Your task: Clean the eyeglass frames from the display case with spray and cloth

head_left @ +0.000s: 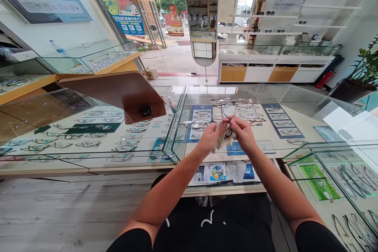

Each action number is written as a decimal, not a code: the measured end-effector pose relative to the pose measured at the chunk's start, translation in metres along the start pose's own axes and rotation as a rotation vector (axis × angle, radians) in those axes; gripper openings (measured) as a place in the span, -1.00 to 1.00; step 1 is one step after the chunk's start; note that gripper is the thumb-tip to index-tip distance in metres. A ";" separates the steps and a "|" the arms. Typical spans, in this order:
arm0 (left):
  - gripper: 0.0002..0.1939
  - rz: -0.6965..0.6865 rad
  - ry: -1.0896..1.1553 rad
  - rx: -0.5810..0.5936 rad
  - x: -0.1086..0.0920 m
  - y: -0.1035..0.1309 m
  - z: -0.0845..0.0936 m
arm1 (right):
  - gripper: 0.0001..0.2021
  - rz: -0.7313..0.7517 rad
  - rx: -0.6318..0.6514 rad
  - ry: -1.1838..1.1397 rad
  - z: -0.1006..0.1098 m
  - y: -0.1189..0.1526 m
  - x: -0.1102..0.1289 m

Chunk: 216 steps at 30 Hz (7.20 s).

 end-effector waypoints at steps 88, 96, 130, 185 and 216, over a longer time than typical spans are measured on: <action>-0.29 0.029 -0.058 -0.034 -0.005 -0.008 0.023 | -0.69 0.026 -0.336 0.012 0.034 0.006 0.002; -0.37 -0.052 -0.064 -0.282 -0.026 -0.002 0.043 | -0.69 0.153 -0.403 0.045 0.048 0.007 0.020; -0.23 -0.767 -1.098 0.269 -0.013 0.060 -0.073 | -0.73 -0.009 -0.443 0.005 0.039 0.013 -0.001; -0.78 -0.648 -0.688 -0.220 -0.062 0.034 -0.031 | -0.67 0.280 -0.174 0.443 -0.013 0.017 0.032; -0.53 -0.393 -1.455 -0.511 -0.159 0.108 0.247 | -0.65 -0.272 0.158 -0.339 -0.025 0.012 -0.011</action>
Point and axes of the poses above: each hand's wrist, its own y-axis away from the middle knuckle, its own z-axis out of the back of the hand, x = y × z, the point moved 10 cm from there along -y, towards the middle knuckle, and after that the axes turned 11 degrees about y, right-handed, at the moved point
